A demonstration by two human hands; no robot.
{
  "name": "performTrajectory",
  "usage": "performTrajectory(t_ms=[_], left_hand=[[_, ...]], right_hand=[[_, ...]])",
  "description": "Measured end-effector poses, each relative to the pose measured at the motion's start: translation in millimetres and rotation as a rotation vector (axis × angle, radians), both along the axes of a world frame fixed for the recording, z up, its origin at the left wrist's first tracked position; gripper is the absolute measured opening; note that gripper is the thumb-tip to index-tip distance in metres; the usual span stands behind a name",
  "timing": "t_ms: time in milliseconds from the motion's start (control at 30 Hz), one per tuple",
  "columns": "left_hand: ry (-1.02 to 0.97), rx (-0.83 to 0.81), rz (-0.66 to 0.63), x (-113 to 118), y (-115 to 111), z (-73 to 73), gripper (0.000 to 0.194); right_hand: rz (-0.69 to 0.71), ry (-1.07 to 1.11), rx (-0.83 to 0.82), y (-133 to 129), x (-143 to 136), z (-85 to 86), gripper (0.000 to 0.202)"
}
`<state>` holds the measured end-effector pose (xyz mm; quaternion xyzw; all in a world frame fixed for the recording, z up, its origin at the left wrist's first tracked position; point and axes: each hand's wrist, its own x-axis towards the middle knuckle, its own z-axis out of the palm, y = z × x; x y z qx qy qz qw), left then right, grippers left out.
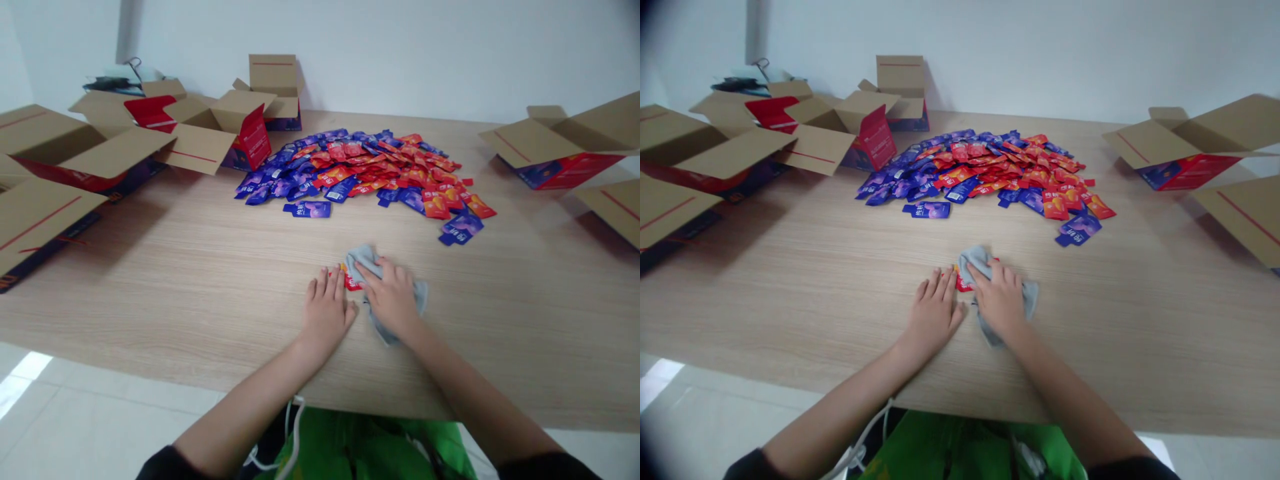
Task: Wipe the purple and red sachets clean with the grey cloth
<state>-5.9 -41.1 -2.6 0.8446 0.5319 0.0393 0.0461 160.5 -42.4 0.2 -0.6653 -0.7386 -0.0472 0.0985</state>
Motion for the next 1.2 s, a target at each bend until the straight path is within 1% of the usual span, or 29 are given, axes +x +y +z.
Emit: performTrajectory(t_ms=[67, 133, 167, 200, 267, 333, 400, 433, 467, 533, 600, 667, 700, 733, 767, 833, 867, 900, 967, 1000, 1033, 1100, 1167, 1200], left_hand=[[-0.009, 0.004, 0.011, 0, 0, -1.3, 0.063], [-0.014, 0.0, 0.017, 1, 0, -2.3, 0.062], [-0.016, -0.002, 0.02, 2, 0, -2.4, 0.062], [-0.017, -0.004, 0.024, 3, 0, -2.3, 0.062], [-0.017, -0.005, 0.031, 4, 0, -1.5, 0.063], [-0.008, -0.011, 0.029, 4, 0, -0.1, 0.062], [0.006, -0.019, 0.014, 4, -1, 1.3, 0.06], [0.009, -0.021, 0.007, 4, -1, 1.8, 0.06], [0.008, -0.021, 0.003, 3, -1, 2.2, 0.06], [-0.003, -0.017, 0.006, 3, -1, 2.4, 0.062], [-0.013, -0.016, 0.016, 3, -1, 2.1, 0.063], [-0.018, -0.018, 0.021, 4, -1, 2.0, 0.063], [-0.019, -0.02, 0.023, 4, -1, 2.0, 0.063], [-0.019, -0.022, 0.025, 5, -1, 2.1, 0.063], [-0.017, -0.023, 0.026, 5, 0, 2.1, 0.063], [-0.013, -0.02, 0.025, 5, 0, 1.7, 0.063], [-0.01, -0.016, 0.022, 4, 1, 1.3, 0.063], [-0.007, -0.014, 0.015, 3, 1, 0.8, 0.062], [0.002, -0.016, -0.007, 1, 2, -0.5, 0.06], [0.006, -0.018, -0.016, 0, 3, -1.1, 0.059], [0.006, -0.018, -0.021, -1, 3, -1.5, 0.059], [-0.002, -0.014, -0.016, -1, 3, -1.8, 0.061], [-0.013, -0.009, -0.006, 0, 3, -1.4, 0.064], [-0.016, -0.009, -0.004, 1, 2, -1.0, 0.064]], right_hand=[[-0.111, -0.03, -0.005, -3, 31, -5.6, 0.046], [-0.179, -0.027, -0.019, -1, 57, -2.9, 0.044], [-0.188, -0.008, -0.02, 2, 64, 1.4, 0.043], [-0.191, 0.019, -0.007, 5, 64, 7.0, 0.043], [-0.164, 0.074, 0.046, 9, 48, 18.8, 0.044], [-0.08, 0.093, 0.079, 10, 18, 25.4, 0.048], [0.061, 0.078, 0.017, 4, -8, 23.0, 0.048], [0.096, 0.071, -0.014, -1, -14, 18.9, 0.049], [0.11, 0.066, -0.039, -6, -14, 13.4, 0.049], [0.074, 0.066, -0.051, -16, 3, 1.9, 0.051], [0.004, 0.085, -0.044, -20, 35, -4.9, 0.049], [-0.066, 0.126, -0.068, -17, 65, -2.5, 0.044], [-0.097, 0.155, -0.088, -12, 74, 2.5, 0.042], [-0.125, 0.189, -0.093, -5, 77, 9.4, 0.04], [-0.139, 0.224, -0.072, 2, 74, 17.2, 0.04], [-0.115, 0.28, 0.045, 17, 51, 31.4, 0.041], [-0.061, 0.292, 0.121, 23, 34, 35.8, 0.043], [0.005, 0.278, 0.159, 28, 16, 37.5, 0.045], [0.163, 0.175, 0.084, 32, -13, 32.9, 0.046], [0.188, 0.126, 0.04, 32, -21, 27.5, 0.045], [0.187, 0.082, 0.002, 31, -23, 21.1, 0.044], [0.086, 0.028, -0.023, 29, -8, 8.7, 0.044], [-0.052, 0.007, -0.016, 28, 21, 1.9, 0.044], [-0.107, 0.01, -0.017, 29, 36, 1.6, 0.044]])
